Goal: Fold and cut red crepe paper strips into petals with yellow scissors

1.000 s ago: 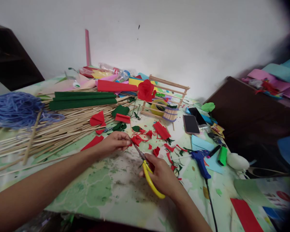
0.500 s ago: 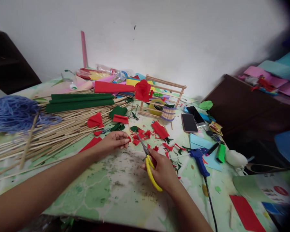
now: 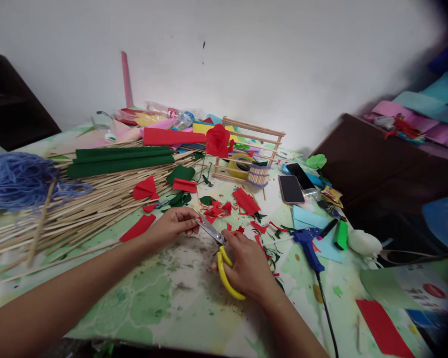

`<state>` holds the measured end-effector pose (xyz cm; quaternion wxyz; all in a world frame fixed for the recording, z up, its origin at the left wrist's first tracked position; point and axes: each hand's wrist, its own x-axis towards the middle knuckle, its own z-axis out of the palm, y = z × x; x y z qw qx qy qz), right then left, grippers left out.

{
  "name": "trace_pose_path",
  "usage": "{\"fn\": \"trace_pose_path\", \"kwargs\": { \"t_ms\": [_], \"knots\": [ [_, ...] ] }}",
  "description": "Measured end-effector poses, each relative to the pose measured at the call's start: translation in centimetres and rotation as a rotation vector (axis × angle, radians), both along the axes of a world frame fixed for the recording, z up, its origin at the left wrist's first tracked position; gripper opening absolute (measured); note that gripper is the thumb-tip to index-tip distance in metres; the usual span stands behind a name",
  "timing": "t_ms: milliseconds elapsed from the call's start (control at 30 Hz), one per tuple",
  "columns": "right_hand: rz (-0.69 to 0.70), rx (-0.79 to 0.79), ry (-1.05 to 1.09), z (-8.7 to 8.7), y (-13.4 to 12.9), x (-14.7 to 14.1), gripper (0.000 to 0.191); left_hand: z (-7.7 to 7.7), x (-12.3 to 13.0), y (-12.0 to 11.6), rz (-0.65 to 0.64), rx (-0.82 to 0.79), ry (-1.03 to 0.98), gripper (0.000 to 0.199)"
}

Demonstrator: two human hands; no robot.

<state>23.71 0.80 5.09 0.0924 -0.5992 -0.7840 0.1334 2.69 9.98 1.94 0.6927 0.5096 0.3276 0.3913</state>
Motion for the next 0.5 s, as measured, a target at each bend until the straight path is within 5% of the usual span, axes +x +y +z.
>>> {"fn": "trace_pose_path", "kwargs": {
  "t_ms": [500],
  "knots": [
    [0.023, 0.023, 0.023, -0.38, 0.07, 0.08, 0.055, -0.01, 0.33, -0.27, 0.002, -0.026, -0.025, 0.021]
  ]
}}
